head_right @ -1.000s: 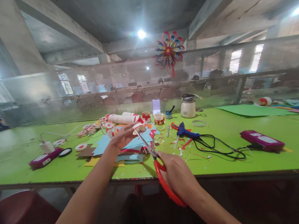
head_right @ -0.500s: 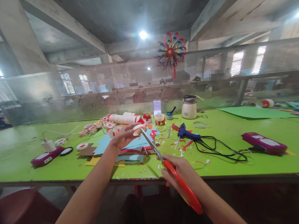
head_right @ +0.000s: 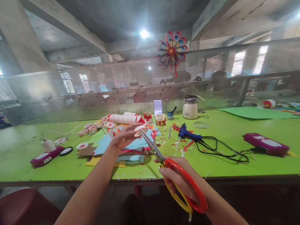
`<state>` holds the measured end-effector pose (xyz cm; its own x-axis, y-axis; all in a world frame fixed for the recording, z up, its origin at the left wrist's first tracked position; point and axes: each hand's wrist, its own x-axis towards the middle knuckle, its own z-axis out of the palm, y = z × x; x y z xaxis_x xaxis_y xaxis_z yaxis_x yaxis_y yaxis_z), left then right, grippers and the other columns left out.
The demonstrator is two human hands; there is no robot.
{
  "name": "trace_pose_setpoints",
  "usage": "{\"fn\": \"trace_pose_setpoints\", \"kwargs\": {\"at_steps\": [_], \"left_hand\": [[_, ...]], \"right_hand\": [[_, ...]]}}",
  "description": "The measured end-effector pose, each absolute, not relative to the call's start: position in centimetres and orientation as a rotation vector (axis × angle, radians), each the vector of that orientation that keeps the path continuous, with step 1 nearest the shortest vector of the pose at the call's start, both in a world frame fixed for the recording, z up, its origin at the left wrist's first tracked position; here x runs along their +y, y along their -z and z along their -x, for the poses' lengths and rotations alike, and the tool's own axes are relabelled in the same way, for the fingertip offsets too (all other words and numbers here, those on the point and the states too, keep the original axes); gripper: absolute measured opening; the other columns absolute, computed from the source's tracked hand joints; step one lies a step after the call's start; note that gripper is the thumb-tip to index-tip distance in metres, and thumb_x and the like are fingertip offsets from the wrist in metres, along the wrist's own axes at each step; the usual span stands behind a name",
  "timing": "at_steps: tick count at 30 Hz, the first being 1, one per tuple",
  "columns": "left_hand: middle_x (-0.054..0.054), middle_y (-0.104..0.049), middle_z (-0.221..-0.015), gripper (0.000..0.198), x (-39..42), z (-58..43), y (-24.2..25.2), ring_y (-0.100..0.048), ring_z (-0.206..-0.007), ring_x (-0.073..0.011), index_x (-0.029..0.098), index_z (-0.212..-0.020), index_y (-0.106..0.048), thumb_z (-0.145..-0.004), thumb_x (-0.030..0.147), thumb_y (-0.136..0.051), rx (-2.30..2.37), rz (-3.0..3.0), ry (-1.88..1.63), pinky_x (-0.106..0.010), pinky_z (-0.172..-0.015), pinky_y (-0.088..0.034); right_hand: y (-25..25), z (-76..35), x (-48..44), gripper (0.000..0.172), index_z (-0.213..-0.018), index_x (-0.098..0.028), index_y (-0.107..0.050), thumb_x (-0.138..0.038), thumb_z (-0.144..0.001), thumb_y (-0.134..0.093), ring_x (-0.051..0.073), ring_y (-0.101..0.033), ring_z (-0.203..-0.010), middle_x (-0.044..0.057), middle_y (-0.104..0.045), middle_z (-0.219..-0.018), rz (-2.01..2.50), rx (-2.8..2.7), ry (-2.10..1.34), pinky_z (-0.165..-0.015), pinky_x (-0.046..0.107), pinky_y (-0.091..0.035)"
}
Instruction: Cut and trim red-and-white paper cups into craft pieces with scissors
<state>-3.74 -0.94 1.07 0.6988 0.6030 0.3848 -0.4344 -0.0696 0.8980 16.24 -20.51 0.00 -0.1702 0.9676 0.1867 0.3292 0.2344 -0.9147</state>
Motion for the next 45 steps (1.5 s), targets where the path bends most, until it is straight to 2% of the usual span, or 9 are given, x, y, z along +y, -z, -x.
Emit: {"fn": "trace_pose_setpoints", "kwargs": {"at_steps": [5, 14, 18, 22, 30, 32, 35, 38, 45], "left_hand": [[-0.013, -0.058, -0.122, 0.044, -0.9, 3.7, -1.0, -0.059, -0.096, -0.0195, 0.017, -0.115, -0.062, -0.071, 0.019, -0.069, 0.148, -1.403, -0.845, -0.032, -0.083, -0.043], [-0.015, -0.060, -0.118, 0.042, -0.7, 3.6, -0.9, -0.058, -0.098, -0.0201, 0.016, -0.115, -0.062, -0.073, 0.020, -0.068, 0.192, -1.423, -0.827, -0.032, -0.082, -0.043], [-0.015, -0.063, -0.112, 0.043, -0.7, 3.5, -0.8, -0.058, -0.099, -0.0210, 0.015, -0.116, -0.061, -0.074, 0.021, -0.068, 0.180, -1.425, -0.828, -0.032, -0.083, -0.043], [-0.015, -0.062, -0.113, 0.041, -0.8, 3.5, -0.8, -0.057, -0.101, -0.0215, 0.014, -0.115, -0.062, -0.075, 0.020, -0.066, 0.188, -1.423, -0.820, -0.033, -0.085, -0.042], [-0.016, -0.063, -0.112, 0.043, -1.1, 3.4, -1.1, -0.058, -0.099, -0.0225, 0.015, -0.115, -0.062, -0.073, 0.021, -0.068, 0.206, -1.402, -0.813, -0.033, -0.082, -0.043], [-0.016, -0.063, -0.111, 0.044, -1.2, 3.4, -1.1, -0.058, -0.099, -0.0227, 0.014, -0.115, -0.062, -0.072, 0.021, -0.068, 0.203, -1.400, -0.813, -0.033, -0.082, -0.044], [-0.015, -0.063, -0.112, 0.044, -1.2, 3.4, -1.0, -0.058, -0.098, -0.0219, 0.014, -0.116, -0.062, -0.072, 0.020, -0.068, 0.192, -1.401, -0.812, -0.032, -0.080, -0.044], [-0.014, -0.062, -0.113, 0.043, -1.2, 3.5, -1.0, -0.058, -0.096, -0.0201, 0.014, -0.116, -0.061, -0.074, 0.019, -0.066, 0.190, -1.412, -0.801, -0.031, -0.080, -0.044], [-0.015, -0.060, -0.117, 0.043, -1.0, 3.6, -0.8, -0.057, -0.096, -0.0194, 0.014, -0.118, -0.060, -0.076, 0.020, -0.063, 0.201, -1.420, -0.781, -0.030, -0.080, -0.043]], "right_hand": [[-0.3, -15.9, -20.6, 0.035, -0.048, -0.020, -0.045, -0.035, -0.079, -0.053, 0.007, -0.039, -0.034, -0.007, -0.043, -0.038, 1.208, -1.585, -1.028, -0.038, 0.021, -0.036], [-0.1, -15.7, -20.4, 0.033, -0.050, -0.018, -0.049, -0.035, -0.078, -0.054, 0.006, -0.038, -0.034, -0.007, -0.042, -0.038, 1.166, -1.491, -1.145, -0.038, 0.021, -0.032], [0.5, -15.8, -20.3, 0.022, -0.072, -0.016, -0.057, -0.036, -0.079, -0.054, 0.006, -0.037, -0.035, -0.009, -0.042, -0.043, 1.143, -1.445, -1.179, -0.036, 0.020, -0.029], [1.0, -15.8, -20.3, 0.026, -0.097, -0.013, -0.057, -0.033, -0.080, -0.054, 0.007, -0.038, -0.036, -0.010, -0.043, -0.046, 1.089, -1.410, -1.223, -0.037, 0.021, -0.031], [1.7, -16.1, -20.3, 0.031, -0.108, -0.014, -0.058, -0.029, -0.082, -0.055, 0.009, -0.048, -0.042, -0.007, -0.049, -0.052, 1.028, -1.411, -1.250, -0.045, 0.023, -0.040], [1.8, -16.2, -20.3, 0.029, -0.106, -0.014, -0.059, -0.029, -0.082, -0.055, 0.009, -0.048, -0.043, -0.007, -0.048, -0.052, 1.020, -1.417, -1.246, -0.046, 0.024, -0.041], [1.9, -16.2, -20.3, 0.017, -0.087, -0.014, -0.063, -0.027, -0.083, -0.053, 0.010, -0.049, -0.046, -0.006, -0.048, -0.052, 1.029, -1.436, -1.229, -0.049, 0.025, -0.042], [2.0, -16.2, -20.1, 0.020, -0.068, -0.015, -0.061, -0.026, -0.083, -0.053, 0.010, -0.050, -0.049, -0.005, -0.048, -0.052, 1.031, -1.447, -1.214, -0.053, 0.025, -0.044], [2.0, -16.2, -20.0, 0.017, -0.073, -0.016, -0.061, -0.027, -0.082, -0.053, 0.011, -0.049, -0.047, -0.006, -0.045, -0.051, 1.018, -1.447, -1.197, -0.051, 0.026, -0.043]]}}
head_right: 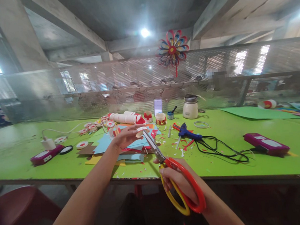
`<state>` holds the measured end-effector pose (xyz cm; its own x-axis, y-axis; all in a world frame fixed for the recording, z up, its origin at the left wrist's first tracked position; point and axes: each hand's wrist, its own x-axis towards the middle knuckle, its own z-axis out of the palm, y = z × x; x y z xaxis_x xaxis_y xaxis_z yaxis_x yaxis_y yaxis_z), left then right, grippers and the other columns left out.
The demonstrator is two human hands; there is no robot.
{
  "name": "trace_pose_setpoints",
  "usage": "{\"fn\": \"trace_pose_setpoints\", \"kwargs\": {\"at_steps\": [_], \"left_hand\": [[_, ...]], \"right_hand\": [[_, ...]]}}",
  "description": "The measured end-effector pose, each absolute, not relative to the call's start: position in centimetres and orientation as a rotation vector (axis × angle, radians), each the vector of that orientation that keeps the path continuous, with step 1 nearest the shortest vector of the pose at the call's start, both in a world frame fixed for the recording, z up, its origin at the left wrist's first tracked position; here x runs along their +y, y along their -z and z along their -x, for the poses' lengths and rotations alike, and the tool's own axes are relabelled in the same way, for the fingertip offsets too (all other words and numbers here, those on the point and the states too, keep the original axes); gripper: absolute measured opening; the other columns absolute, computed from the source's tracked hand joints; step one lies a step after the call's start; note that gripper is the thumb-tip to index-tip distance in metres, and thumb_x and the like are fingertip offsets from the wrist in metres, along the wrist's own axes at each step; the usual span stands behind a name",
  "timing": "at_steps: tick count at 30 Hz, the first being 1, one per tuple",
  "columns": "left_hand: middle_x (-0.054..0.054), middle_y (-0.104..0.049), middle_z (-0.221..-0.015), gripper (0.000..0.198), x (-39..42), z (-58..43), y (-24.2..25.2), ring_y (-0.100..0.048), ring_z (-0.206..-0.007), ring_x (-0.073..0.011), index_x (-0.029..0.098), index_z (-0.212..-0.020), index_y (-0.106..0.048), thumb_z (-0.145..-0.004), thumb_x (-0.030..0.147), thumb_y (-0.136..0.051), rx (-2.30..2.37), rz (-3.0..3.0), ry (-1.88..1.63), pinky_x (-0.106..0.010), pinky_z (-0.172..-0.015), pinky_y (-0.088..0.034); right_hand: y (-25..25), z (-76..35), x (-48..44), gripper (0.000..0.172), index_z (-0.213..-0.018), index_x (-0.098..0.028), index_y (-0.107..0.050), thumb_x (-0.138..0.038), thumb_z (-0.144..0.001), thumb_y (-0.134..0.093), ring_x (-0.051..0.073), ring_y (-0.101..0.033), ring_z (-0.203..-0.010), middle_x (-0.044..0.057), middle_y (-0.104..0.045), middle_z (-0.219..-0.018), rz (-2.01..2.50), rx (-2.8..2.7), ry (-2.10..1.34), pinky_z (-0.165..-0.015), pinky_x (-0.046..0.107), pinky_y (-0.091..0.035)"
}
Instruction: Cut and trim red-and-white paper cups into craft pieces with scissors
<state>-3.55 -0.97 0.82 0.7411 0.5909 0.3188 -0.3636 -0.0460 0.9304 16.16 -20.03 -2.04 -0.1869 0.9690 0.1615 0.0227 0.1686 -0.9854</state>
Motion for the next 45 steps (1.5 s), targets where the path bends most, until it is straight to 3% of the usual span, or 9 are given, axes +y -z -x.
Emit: {"fn": "trace_pose_setpoints", "kwargs": {"at_steps": [4, 11, 21, 29, 32, 35, 38, 42, 45], "left_hand": [[-0.015, -0.061, -0.115, 0.042, -0.80, 3.52, -0.68, -0.058, -0.094, -0.0190, 0.013, -0.117, -0.061, -0.076, 0.020, -0.064, 0.204, -1.416, -0.784, -0.029, -0.078, -0.043], [-0.015, -0.061, -0.114, 0.042, -0.78, 3.47, -0.66, -0.058, -0.094, -0.0184, 0.013, -0.117, -0.060, -0.077, 0.020, -0.064, 0.221, -1.400, -0.773, -0.028, -0.076, -0.043], [-0.014, -0.063, -0.112, 0.040, -0.81, 3.34, -0.75, -0.059, -0.093, -0.0178, 0.012, -0.116, -0.061, -0.077, 0.019, -0.064, 0.214, -1.410, -0.761, -0.026, -0.075, -0.043], [-0.014, -0.064, -0.109, 0.041, -0.83, 3.19, -0.77, -0.060, -0.089, -0.0170, 0.013, -0.117, -0.061, -0.076, 0.020, -0.065, 0.217, -1.415, -0.761, -0.026, -0.073, -0.042], [-0.014, -0.064, -0.109, 0.040, -0.90, 3.22, -0.80, -0.060, -0.089, -0.0162, 0.013, -0.117, -0.061, -0.078, 0.019, -0.063, 0.213, -1.417, -0.759, -0.025, -0.073, -0.042], [-0.014, -0.062, -0.113, 0.039, -1.01, 3.29, -0.86, -0.060, -0.093, -0.0179, 0.013, -0.116, -0.061, -0.077, 0.018, -0.062, 0.216, -1.419, -0.755, -0.025, -0.073, -0.043], [-0.014, -0.062, -0.115, 0.039, -1.07, 3.33, -0.90, -0.060, -0.094, -0.0188, 0.013, -0.115, -0.062, -0.077, 0.018, -0.063, 0.230, -1.423, -0.757, -0.025, -0.073, -0.044], [-0.014, -0.062, -0.115, 0.039, -1.04, 3.29, -0.87, -0.060, -0.094, -0.0180, 0.013, -0.116, -0.062, -0.077, 0.018, -0.063, 0.235, -1.418, -0.760, -0.025, -0.074, -0.044], [-0.014, -0.062, -0.115, 0.039, -1.03, 3.25, -0.84, -0.060, -0.094, -0.0176, 0.013, -0.116, -0.062, -0.076, 0.017, -0.063, 0.229, -1.411, -0.752, -0.025, -0.074, -0.044]], "right_hand": [[2.12, -16.18, -20.10, 0.020, -0.067, -0.016, -0.060, -0.026, -0.082, -0.051, 0.011, -0.048, -0.047, -0.006, -0.045, -0.051, 1.029, -1.447, -1.194, -0.050, 0.026, -0.042], [2.06, -16.37, -19.95, 0.013, -0.086, -0.016, -0.063, -0.022, -0.082, -0.051, 0.013, -0.053, -0.051, -0.006, -0.046, -0.052, 1.049, -1.472, -1.171, -0.056, 0.028, -0.046], [2.52, -16.25, -19.96, 0.027, -0.106, -0.015, -0.059, -0.023, -0.082, -0.049, 0.012, -0.048, -0.047, -0.008, -0.044, -0.050, 1.029, -1.443, -1.199, -0.052, 0.028, -0.043], [2.33, -16.14, -19.86, 0.030, -0.109, -0.013, -0.058, -0.023, -0.082, -0.050, 0.012, -0.048, -0.047, -0.007, -0.046, -0.051, 1.033, -1.429, -1.215, -0.051, 0.027, -0.042], [2.01, -16.02, -20.03, 0.026, -0.104, -0.014, -0.059, -0.022, -0.080, -0.051, 0.013, -0.051, -0.048, -0.008, -0.046, -0.050, 1.040, -1.421, -1.214, -0.053, 0.029, -0.045], [1.90, -16.06, -20.17, 0.013, -0.077, -0.016, -0.062, -0.021, -0.079, -0.050, 0.014, -0.057, -0.053, -0.006, -0.046, -0.051, 1.066, -1.419, -1.219, -0.058, 0.030, -0.048], [1.96, -16.16, -20.23, 0.021, -0.057, -0.017, -0.055, -0.019, -0.078, -0.049, 0.014, -0.058, -0.054, -0.005, -0.046, -0.052, 1.076, -1.423, -1.218, -0.059, 0.030, -0.048], [2.08, -16.20, -20.20, 0.018, -0.062, -0.016, -0.058, -0.018, -0.078, -0.049, 0.013, -0.056, -0.051, -0.005, -0.045, -0.051, 1.068, -1.423, -1.222, -0.056, 0.029, -0.047], [2.24, -16.21, -20.19, 0.014, -0.076, -0.016, -0.063, -0.019, -0.078, -0.049, 0.012, -0.054, -0.050, -0.006, -0.045, -0.052, 1.056, -1.414, -1.228, -0.055, 0.029, -0.047]]}}
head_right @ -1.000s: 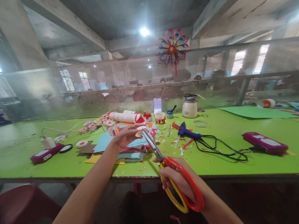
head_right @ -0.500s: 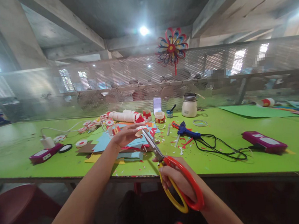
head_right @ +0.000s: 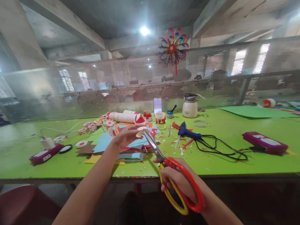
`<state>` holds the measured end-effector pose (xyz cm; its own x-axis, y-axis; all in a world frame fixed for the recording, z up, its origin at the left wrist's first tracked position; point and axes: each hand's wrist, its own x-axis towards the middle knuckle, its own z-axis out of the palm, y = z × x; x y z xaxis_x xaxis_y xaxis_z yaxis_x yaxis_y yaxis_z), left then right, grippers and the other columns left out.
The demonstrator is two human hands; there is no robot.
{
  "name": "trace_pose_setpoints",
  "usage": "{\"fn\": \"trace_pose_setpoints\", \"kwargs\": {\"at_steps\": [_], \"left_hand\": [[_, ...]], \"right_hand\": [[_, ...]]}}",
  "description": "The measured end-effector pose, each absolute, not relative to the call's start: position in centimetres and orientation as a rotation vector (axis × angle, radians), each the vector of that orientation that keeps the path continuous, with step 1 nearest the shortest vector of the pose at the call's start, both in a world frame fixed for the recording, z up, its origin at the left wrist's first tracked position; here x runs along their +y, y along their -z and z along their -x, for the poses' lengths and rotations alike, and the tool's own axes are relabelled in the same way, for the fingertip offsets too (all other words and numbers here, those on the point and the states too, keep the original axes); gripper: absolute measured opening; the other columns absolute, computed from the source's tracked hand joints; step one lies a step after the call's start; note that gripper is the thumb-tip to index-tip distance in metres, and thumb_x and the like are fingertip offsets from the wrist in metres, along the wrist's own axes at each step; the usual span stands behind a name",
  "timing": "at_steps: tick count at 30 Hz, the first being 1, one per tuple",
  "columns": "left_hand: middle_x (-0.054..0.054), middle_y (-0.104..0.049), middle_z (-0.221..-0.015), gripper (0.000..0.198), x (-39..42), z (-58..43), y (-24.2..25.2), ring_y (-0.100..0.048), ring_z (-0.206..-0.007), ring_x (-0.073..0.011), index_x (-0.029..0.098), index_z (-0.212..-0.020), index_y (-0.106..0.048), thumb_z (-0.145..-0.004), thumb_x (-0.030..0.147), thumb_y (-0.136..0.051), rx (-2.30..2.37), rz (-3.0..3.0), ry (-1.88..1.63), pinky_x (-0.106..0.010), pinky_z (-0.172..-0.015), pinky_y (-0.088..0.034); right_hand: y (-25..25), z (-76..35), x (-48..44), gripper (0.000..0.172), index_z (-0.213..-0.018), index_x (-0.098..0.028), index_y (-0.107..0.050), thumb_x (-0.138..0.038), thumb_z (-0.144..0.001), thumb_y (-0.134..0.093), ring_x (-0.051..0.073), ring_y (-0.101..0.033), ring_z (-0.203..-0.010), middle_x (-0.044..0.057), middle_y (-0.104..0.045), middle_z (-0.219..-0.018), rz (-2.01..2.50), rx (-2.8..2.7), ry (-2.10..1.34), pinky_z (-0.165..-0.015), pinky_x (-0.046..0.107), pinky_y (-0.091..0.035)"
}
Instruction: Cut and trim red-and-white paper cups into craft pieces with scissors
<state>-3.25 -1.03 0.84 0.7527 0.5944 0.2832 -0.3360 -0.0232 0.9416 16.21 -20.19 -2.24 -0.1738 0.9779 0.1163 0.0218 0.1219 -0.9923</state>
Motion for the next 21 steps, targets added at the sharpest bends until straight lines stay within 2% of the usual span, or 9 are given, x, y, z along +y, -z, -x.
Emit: {"fn": "trace_pose_setpoints", "kwargs": {"at_steps": [4, 8, 14, 21], "left_hand": [[-0.014, -0.062, -0.115, 0.041, -1.14, 3.22, -0.89, -0.060, -0.093, -0.0178, 0.013, -0.116, -0.062, -0.075, 0.017, -0.065, 0.225, -1.401, -0.753, -0.025, -0.073, -0.043], [-0.015, -0.063, -0.113, 0.042, -1.20, 3.22, -0.92, -0.061, -0.091, -0.0178, 0.013, -0.116, -0.062, -0.074, 0.017, -0.065, 0.230, -1.394, -0.755, -0.026, -0.072, -0.043], [-0.015, -0.062, -0.115, 0.042, -1.10, 3.17, -0.82, -0.060, -0.093, -0.0193, 0.012, -0.116, -0.062, -0.074, 0.017, -0.065, 0.205, -1.390, -0.745, -0.026, -0.072, -0.043], [-0.015, -0.064, -0.111, 0.038, -1.33, 3.01, -0.84, -0.061, -0.093, -0.0205, 0.013, -0.113, -0.064, -0.075, 0.019, -0.065, 0.234, -1.389, -0.784, -0.029, -0.073, -0.044]], "right_hand": [[2.48, -16.22, -20.21, 0.029, -0.104, -0.015, -0.060, -0.017, -0.078, -0.048, 0.012, -0.052, -0.048, -0.007, -0.045, -0.051, 1.035, -1.400, -1.239, -0.054, 0.029, -0.046], [2.51, -16.07, -20.17, 0.034, -0.110, -0.014, -0.058, -0.017, -0.078, -0.047, 0.012, -0.049, -0.047, -0.007, -0.045, -0.051, 1.022, -1.384, -1.261, -0.053, 0.029, -0.045], [2.50, -15.83, -20.19, 0.032, -0.108, -0.014, -0.059, -0.019, -0.079, -0.049, 0.012, -0.048, -0.047, -0.007, -0.045, -0.051, 1.013, -1.342, -1.277, -0.051, 0.027, -0.043], [2.86, -15.64, -20.14, 0.019, -0.087, -0.014, -0.064, -0.024, -0.076, -0.052, 0.010, -0.044, -0.044, -0.005, -0.045, -0.050, 1.035, -1.307, -1.250, -0.047, 0.025, -0.038]]}}
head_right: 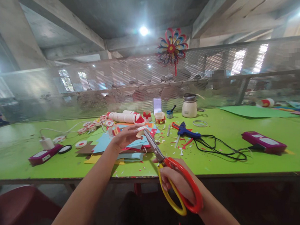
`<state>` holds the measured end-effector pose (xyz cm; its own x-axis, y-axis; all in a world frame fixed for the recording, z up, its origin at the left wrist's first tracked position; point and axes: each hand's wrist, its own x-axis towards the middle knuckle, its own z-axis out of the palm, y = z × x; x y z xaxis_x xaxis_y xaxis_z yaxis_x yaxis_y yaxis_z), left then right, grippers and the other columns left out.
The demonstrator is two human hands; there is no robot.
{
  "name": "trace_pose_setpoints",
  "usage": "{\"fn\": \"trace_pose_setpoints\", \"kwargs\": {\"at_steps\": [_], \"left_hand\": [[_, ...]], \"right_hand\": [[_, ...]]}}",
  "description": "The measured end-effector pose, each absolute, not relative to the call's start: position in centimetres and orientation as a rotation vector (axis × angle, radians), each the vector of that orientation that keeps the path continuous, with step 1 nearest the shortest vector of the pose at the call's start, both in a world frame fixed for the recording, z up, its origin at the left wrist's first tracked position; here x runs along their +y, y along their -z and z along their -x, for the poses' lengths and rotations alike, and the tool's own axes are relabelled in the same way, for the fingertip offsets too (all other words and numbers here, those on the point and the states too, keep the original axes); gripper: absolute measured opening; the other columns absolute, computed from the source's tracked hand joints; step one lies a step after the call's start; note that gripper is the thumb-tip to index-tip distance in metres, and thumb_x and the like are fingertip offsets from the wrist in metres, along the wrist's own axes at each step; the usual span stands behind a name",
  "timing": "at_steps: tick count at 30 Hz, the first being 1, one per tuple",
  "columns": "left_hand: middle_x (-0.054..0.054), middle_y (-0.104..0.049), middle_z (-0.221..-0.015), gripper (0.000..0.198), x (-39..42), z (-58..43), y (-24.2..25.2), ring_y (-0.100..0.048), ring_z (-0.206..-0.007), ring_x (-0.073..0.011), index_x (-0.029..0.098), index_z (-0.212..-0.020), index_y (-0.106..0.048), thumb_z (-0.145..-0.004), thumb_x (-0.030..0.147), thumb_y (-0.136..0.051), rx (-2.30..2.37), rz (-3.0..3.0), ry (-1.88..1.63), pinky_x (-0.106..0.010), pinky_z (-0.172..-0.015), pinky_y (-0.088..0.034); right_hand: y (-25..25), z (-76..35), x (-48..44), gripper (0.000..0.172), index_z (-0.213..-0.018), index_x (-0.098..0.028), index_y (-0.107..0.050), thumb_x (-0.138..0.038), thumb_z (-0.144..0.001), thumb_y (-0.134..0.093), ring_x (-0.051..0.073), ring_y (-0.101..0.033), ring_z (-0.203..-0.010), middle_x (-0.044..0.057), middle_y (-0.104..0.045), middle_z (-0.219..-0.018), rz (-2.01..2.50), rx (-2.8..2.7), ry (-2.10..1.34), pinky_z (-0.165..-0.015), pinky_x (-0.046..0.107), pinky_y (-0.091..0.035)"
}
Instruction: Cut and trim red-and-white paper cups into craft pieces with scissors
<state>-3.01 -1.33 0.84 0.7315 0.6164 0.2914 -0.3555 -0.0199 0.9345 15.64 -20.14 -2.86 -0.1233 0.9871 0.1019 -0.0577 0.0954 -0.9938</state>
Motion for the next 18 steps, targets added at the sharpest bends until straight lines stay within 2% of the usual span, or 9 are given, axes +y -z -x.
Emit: {"fn": "trace_pose_setpoints", "kwargs": {"at_steps": [5, 8, 14, 18], "left_hand": [[-0.015, -0.065, -0.107, 0.038, -0.86, 2.98, -0.58, -0.062, -0.091, -0.0214, 0.012, -0.112, -0.064, -0.075, 0.021, -0.066, 0.224, -1.398, -0.787, -0.030, -0.073, -0.045], [-0.015, -0.065, -0.106, 0.038, -0.63, 3.04, -0.43, -0.062, -0.087, -0.0206, 0.011, -0.111, -0.064, -0.075, 0.021, -0.066, 0.213, -1.391, -0.791, -0.034, -0.078, -0.046], [-0.014, -0.064, -0.109, 0.037, -0.89, 3.15, -0.55, -0.061, -0.090, -0.0208, 0.013, -0.112, -0.064, -0.075, 0.019, -0.066, 0.193, -1.405, -0.789, -0.038, -0.085, -0.046], [-0.013, -0.064, -0.107, 0.038, -1.04, 3.12, -0.62, -0.061, -0.088, -0.0195, 0.013, -0.114, -0.063, -0.076, 0.018, -0.065, 0.170, -1.418, -0.780, -0.037, -0.084, -0.046]], "right_hand": [[2.61, -15.71, -20.36, 0.015, -0.085, -0.015, -0.062, -0.022, -0.078, -0.050, 0.009, -0.043, -0.043, -0.006, -0.044, -0.051, 1.026, -1.308, -1.262, -0.046, 0.024, -0.035], [2.45, -15.68, -20.44, 0.012, -0.081, -0.015, -0.060, -0.022, -0.079, -0.050, 0.009, -0.043, -0.043, -0.007, -0.043, -0.050, 1.031, -1.304, -1.258, -0.045, 0.024, -0.034], [2.26, -15.49, -20.42, 0.023, -0.100, -0.015, -0.057, -0.022, -0.079, -0.050, 0.009, -0.041, -0.043, -0.008, -0.042, -0.050, 1.028, -1.288, -1.268, -0.045, 0.024, -0.034], [2.20, -15.50, -20.46, 0.016, -0.091, -0.014, -0.058, -0.022, -0.079, -0.051, 0.008, -0.040, -0.043, -0.008, -0.042, -0.050, 1.048, -1.298, -1.258, -0.044, 0.023, -0.033]]}}
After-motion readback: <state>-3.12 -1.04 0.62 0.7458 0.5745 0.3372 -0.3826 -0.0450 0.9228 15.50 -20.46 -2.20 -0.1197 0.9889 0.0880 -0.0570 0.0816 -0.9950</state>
